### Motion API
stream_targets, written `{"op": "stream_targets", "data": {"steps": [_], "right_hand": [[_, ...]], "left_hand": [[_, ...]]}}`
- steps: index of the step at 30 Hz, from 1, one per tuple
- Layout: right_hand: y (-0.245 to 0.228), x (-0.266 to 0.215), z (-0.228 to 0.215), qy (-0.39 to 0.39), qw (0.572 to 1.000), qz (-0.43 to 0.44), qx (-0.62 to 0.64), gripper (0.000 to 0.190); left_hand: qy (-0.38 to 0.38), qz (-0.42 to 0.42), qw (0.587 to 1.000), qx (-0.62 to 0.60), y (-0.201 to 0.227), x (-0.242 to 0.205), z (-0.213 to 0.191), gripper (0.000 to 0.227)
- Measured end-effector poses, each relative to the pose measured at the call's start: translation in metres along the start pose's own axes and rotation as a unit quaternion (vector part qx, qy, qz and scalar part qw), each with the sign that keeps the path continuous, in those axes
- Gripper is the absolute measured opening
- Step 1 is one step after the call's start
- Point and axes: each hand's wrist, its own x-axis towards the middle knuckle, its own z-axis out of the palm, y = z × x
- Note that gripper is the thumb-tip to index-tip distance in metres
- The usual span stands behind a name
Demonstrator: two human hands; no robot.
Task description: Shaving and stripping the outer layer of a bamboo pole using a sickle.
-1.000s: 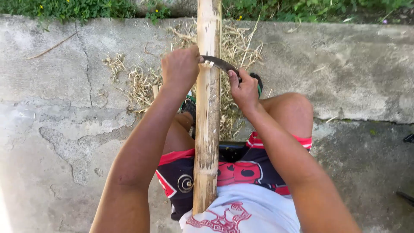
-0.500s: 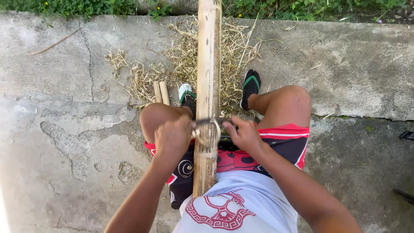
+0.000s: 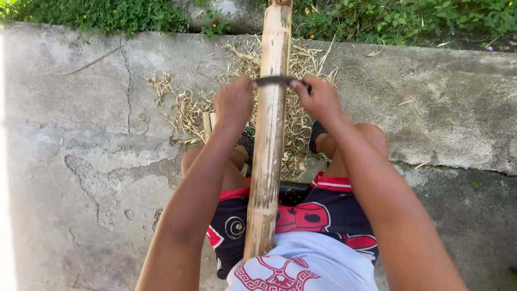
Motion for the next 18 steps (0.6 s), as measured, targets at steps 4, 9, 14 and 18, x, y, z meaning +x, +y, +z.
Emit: {"op": "stream_targets", "data": {"steps": [4, 9, 14, 18], "right_hand": [[0.018, 0.063, 0.000, 0.059, 0.998, -0.021, 0.002, 0.048], [0.028, 0.112, 0.000, 0.071, 0.997, -0.012, -0.009, 0.049], [0.025, 0.107, 0.000, 0.122, 0.988, -0.072, -0.054, 0.050], [0.021, 0.079, 0.003, 0.123, 0.987, -0.088, -0.048, 0.049]], "left_hand": [[0.106, 0.082, 0.991, -0.013, 0.005, 0.082, 0.008, 0.025], [0.070, 0.011, 0.995, -0.065, 0.013, 0.141, 0.008, 0.022], [0.134, 0.048, 0.986, -0.090, 0.003, 0.144, 0.012, 0.022], [0.222, 0.163, 0.959, -0.069, -0.011, 0.123, 0.016, 0.021]]}}
